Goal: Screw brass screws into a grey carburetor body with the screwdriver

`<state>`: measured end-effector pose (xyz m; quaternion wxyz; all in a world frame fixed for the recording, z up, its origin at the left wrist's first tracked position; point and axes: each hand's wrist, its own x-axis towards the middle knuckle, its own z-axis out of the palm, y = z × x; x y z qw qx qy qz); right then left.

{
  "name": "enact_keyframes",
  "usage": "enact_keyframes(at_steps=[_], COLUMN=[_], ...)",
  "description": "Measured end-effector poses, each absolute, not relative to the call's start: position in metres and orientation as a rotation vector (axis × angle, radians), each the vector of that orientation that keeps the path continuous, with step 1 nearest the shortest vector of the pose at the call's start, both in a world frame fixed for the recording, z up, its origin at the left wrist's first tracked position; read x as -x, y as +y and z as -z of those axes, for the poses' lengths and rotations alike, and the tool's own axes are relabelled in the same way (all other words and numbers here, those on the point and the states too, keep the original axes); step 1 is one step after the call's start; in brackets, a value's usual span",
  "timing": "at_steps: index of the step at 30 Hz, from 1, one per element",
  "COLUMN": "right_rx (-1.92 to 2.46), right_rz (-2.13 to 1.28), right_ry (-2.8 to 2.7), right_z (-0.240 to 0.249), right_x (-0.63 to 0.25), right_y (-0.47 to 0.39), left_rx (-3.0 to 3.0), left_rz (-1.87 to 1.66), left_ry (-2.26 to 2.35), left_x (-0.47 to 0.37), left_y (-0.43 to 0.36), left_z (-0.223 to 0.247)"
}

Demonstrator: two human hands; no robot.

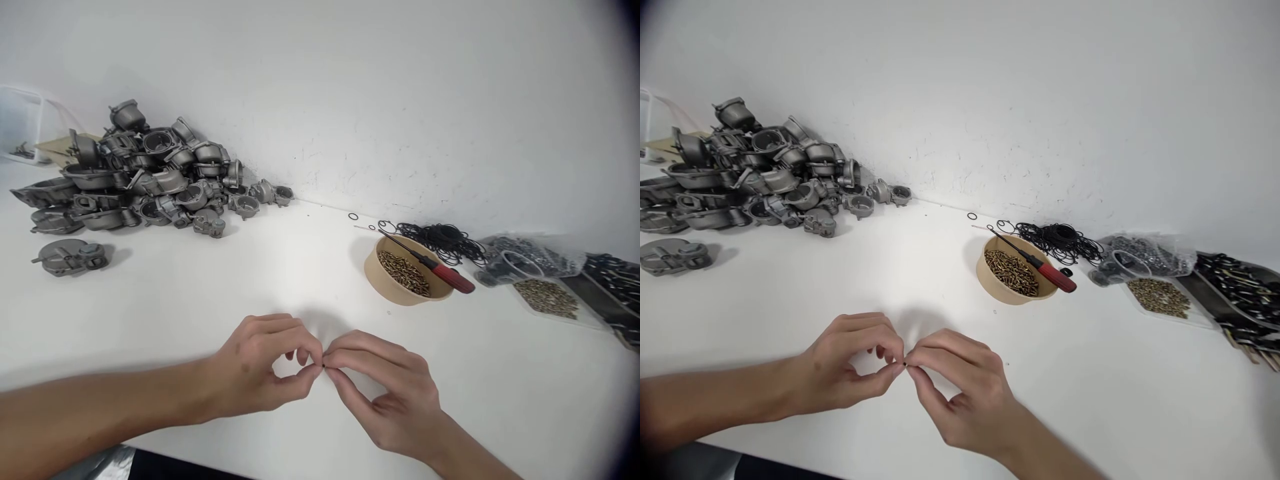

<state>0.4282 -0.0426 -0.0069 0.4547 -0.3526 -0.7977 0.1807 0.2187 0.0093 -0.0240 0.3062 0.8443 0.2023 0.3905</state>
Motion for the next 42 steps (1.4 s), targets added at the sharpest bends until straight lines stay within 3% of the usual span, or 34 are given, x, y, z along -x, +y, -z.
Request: enact_keyframes(at_steps=[13,42], right_rx=[0.931,0.924], right_rz=[-0.664,-0.516], right_ry=[-1.833,-1.895], right_z=[0.0085,0.0090], right_x=[-0.4311,-0.4277], right_y=[-0.0386,-0.0405], left_rx=[-2.220,-2.221], left_rz=[-1.113,-1.198], left_ry=[0.552,0.632], left_x=[-0.2175,-0.2212], left_y=[0.0130,0.0103], left_z=[0.0244,0.0214])
